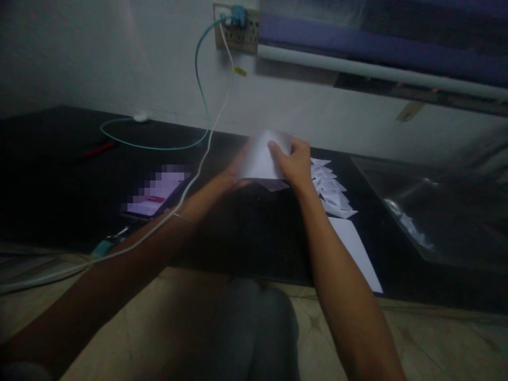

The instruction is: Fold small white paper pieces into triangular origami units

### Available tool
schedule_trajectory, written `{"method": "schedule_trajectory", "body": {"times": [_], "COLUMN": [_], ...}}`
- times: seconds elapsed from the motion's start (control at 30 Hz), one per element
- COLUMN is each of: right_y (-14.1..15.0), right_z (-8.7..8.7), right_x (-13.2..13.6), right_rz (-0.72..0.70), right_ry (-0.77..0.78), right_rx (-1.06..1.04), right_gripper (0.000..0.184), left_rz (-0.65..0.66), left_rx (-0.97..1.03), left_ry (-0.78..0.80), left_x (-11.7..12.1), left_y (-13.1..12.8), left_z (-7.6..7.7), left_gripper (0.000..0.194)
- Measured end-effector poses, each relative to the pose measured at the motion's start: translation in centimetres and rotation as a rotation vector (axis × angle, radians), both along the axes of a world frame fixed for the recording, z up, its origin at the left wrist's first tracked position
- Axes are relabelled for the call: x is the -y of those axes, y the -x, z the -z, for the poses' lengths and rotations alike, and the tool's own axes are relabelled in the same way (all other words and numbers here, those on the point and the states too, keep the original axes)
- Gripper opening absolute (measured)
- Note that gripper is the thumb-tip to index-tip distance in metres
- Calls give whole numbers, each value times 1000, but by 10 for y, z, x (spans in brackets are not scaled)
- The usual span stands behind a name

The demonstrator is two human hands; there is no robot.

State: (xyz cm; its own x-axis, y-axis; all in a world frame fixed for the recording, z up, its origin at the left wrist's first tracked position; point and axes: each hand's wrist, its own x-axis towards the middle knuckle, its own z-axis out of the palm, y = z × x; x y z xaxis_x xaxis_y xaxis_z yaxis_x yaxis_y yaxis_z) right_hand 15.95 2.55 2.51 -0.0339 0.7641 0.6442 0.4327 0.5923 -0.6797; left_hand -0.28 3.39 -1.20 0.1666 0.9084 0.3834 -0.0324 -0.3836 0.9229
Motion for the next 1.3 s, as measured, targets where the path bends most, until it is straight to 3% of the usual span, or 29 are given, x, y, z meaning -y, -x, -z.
{"method": "schedule_trajectory", "body": {"times": [0.07,0.1,0.2,0.27,0.4,0.63,0.77,0.97,1.3], "right_y": [5,9,20,26,31,36,35,30,29], "right_z": [9,12,21,24,25,25,30,33,34], "right_x": [1,2,6,8,13,23,19,7,8], "right_rz": [15,14,-7,-30,-54,-157,-163,-228,-120], "right_ry": [-13,-10,14,42,135,99,124,154,148], "right_rx": [-2,0,-37,-83,-195,-146,-169,-274,-231], "right_gripper": [43,42,46,51,62,42,40,48,49], "left_rz": [130,113,-110,-187,-274,-368,-334,-147,-248], "left_rx": [62,73,38,11,4,12,29,0,-53], "left_ry": [101,108,21,-50,-152,-205,-187,-138,-206], "left_x": [0,2,9,12,12,8,5,5,3], "left_y": [-7,-10,-10,-7,0,7,7,8,9], "left_z": [-4,-6,-13,-15,-15,-14,-12,-10,-8], "left_gripper": [59,53,40,35,31,34,37,38,29]}}
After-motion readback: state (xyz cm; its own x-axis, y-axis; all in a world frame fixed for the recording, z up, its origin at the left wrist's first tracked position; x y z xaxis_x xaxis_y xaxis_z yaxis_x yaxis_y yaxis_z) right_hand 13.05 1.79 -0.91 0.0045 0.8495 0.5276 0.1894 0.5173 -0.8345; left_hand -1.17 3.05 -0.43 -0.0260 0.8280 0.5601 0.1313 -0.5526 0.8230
